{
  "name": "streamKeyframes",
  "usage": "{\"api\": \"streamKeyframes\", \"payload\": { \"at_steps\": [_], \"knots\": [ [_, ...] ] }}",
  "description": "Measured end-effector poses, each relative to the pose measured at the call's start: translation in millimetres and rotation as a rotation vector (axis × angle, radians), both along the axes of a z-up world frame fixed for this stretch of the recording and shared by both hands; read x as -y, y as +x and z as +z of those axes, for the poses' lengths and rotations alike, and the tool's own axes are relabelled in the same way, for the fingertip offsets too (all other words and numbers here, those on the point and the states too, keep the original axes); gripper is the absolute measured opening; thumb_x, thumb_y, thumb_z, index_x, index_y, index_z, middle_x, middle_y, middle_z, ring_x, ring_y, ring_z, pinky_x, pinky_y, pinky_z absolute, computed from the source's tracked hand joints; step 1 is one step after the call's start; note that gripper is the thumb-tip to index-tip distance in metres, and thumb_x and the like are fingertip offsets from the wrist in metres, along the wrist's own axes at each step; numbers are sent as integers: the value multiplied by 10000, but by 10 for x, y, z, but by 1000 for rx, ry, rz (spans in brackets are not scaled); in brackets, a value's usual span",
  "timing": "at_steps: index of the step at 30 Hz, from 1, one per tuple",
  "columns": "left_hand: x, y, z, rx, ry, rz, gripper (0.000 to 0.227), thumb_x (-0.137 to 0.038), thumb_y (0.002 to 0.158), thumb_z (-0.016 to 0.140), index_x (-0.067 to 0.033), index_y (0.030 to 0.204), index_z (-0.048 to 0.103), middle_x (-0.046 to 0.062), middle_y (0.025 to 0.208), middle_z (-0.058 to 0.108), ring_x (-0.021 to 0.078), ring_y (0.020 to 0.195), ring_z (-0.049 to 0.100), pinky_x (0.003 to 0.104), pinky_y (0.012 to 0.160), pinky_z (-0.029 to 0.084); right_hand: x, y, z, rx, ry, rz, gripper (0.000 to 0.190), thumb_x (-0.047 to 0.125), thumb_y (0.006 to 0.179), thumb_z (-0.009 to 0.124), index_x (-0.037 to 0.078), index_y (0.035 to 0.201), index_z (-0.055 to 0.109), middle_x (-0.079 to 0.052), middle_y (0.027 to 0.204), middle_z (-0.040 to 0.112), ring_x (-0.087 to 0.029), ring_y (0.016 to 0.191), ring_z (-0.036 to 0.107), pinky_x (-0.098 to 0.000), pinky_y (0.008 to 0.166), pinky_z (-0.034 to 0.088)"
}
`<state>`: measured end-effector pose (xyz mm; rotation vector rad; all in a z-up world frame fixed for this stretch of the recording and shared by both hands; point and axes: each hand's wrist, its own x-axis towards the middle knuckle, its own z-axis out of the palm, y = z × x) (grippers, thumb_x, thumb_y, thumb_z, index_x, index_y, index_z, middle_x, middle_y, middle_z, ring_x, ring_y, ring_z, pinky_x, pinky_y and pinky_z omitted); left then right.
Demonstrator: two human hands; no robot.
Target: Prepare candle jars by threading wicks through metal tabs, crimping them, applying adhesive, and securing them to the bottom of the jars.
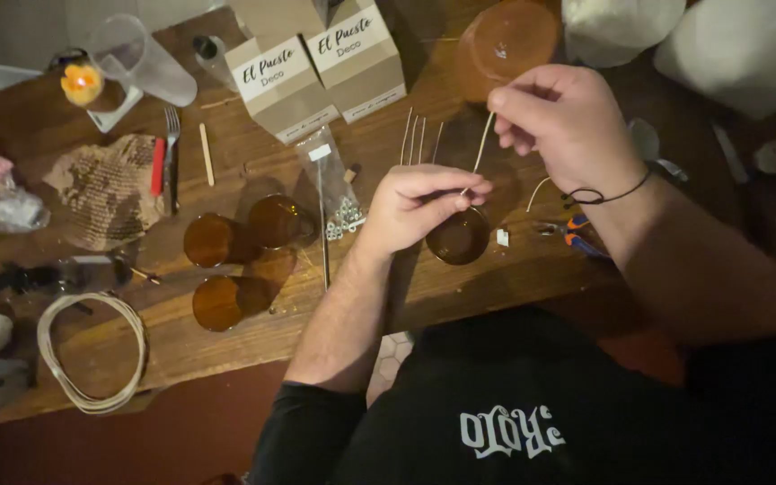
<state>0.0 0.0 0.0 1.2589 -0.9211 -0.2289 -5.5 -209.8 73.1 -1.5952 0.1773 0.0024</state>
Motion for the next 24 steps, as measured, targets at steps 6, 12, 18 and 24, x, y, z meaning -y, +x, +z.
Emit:
{"api": "streamKeyframes", "payload": {
  "at_steps": [6,12,18,24],
  "knots": [
    [-32,18,93,204,87,-41,299,-73,1044,684,-98,1338,634,143,1343,682,264,1181,735,366,1081,614,-54,-55,242,-22,-215,59,155,132,979,713,70,837,707,-14,673,661,-55,583,567,-177,526,455],
    [-6,16,79,318,158,16,278,-84,1037,685,-72,1311,638,131,1309,697,287,1225,717,380,1126,586,-106,-10,181,-51,-214,37,170,156,955,724,93,797,710,1,649,663,-44,559,584,-175,486,408],
    [-3,40,37,322,100,59,343,-87,1016,726,-83,1340,613,126,1271,712,242,1128,751,355,1065,637,-114,-3,171,-23,-197,26,165,143,988,741,91,834,714,6,652,651,-42,570,577,-169,498,434],
    [-37,45,73,264,126,143,211,-96,1032,685,-101,1243,676,88,1151,756,228,1052,767,334,1002,620,-65,-25,123,171,-293,35,102,87,1022,720,64,925,738,-20,770,707,-60,676,638,-186,630,525]
  ]
}}
